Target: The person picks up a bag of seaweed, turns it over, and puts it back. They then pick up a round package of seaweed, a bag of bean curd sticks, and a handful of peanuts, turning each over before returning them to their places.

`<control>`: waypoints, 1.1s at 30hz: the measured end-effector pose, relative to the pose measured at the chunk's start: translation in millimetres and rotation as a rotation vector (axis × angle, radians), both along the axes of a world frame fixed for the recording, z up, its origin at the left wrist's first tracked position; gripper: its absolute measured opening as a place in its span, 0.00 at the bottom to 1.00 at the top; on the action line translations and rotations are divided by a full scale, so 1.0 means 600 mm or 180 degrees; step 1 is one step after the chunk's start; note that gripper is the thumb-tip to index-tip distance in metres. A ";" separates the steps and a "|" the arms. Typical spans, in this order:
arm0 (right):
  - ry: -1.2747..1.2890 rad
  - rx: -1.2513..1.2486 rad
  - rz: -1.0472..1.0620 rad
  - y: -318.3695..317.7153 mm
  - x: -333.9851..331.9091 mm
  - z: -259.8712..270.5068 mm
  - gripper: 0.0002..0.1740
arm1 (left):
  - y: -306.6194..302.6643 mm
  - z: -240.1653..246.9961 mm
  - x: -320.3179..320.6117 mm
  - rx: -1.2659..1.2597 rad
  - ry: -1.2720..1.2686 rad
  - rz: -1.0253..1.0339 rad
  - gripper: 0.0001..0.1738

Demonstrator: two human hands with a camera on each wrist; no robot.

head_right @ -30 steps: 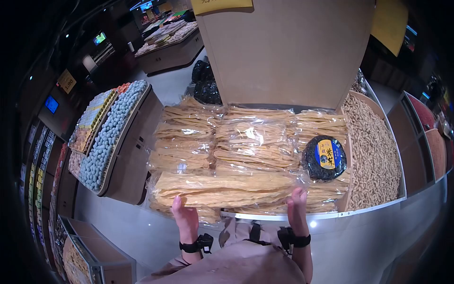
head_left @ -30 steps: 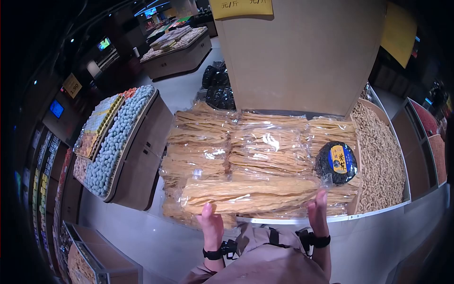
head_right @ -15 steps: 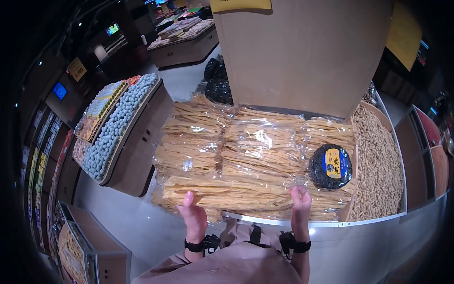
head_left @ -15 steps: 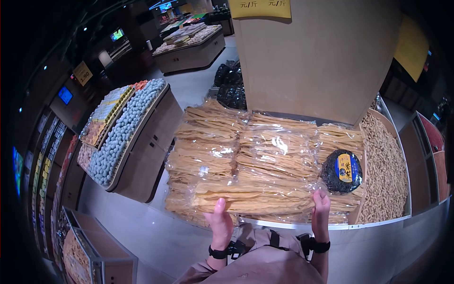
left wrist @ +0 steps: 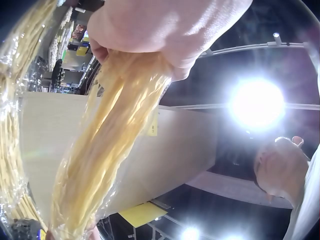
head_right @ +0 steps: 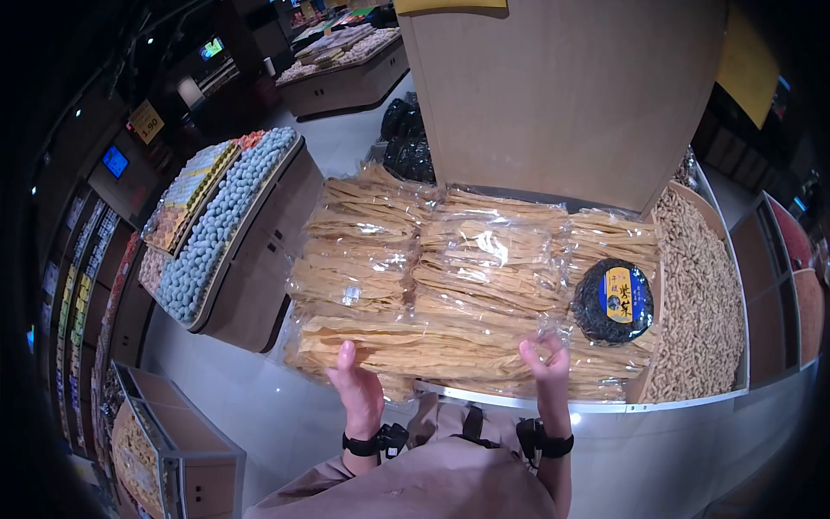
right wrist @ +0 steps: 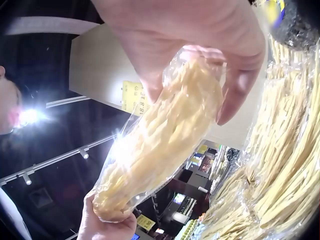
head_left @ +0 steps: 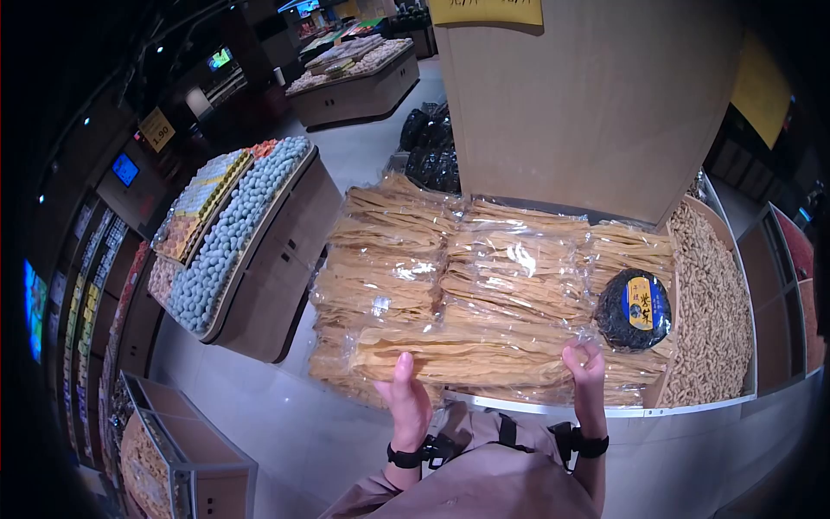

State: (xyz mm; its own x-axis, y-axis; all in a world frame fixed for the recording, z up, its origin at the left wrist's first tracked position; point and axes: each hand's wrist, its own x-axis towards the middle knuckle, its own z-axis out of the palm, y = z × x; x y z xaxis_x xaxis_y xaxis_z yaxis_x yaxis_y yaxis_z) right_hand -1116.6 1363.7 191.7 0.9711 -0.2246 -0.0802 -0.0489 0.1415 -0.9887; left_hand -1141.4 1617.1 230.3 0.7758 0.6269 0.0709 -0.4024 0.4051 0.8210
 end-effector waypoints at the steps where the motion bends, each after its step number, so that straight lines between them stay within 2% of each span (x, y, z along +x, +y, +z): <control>1: 0.0014 0.0008 0.0003 0.001 0.000 0.002 0.08 | 0.000 0.002 0.000 -0.0085 -0.0056 0.0021 0.38; 8: 0.0057 -0.0064 -0.0108 0.006 0.003 -0.003 0.08 | 0.011 -0.003 -0.004 0.0083 0.0109 -0.0158 0.39; 13: 0.0058 -0.0338 -0.0278 0.004 0.002 -0.001 0.09 | 0.022 -0.028 -0.003 0.0238 -0.0022 -0.0441 0.50; 17: 0.0139 -0.0332 -0.0298 0.003 0.000 -0.005 0.09 | 0.021 -0.036 -0.005 0.0240 -0.0067 -0.0370 0.49; 22: 0.0332 -0.0168 -0.0354 -0.004 -0.002 -0.022 0.10 | 0.035 -0.062 -0.009 0.0329 0.0016 -0.0473 0.41; 26: 0.0380 -0.0184 -0.0391 -0.011 -0.006 -0.031 0.11 | 0.030 -0.041 -0.013 -0.0017 0.0271 -0.0603 0.41; 29: 0.0480 -0.0130 -0.0518 -0.011 -0.009 -0.023 0.11 | 0.021 -0.011 -0.013 0.0045 0.0258 -0.0851 0.40; 31: 0.0548 -0.0055 -0.0577 -0.009 -0.011 -0.023 0.12 | 0.021 -0.006 -0.014 0.0423 -0.0019 -0.1070 0.41; 33: 0.0493 -0.0003 -0.0666 -0.009 -0.011 -0.026 0.13 | 0.021 -0.004 -0.016 0.0439 0.0068 -0.1049 0.41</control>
State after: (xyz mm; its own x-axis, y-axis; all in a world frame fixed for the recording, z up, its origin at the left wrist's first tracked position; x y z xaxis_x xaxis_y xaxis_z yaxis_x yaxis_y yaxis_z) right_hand -1123.0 1358.6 175.9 0.8797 -0.4194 -0.2240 -0.1695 0.1636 -0.9719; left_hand -1151.1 1629.6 227.6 0.9370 0.3286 0.1190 -0.2508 0.3949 0.8838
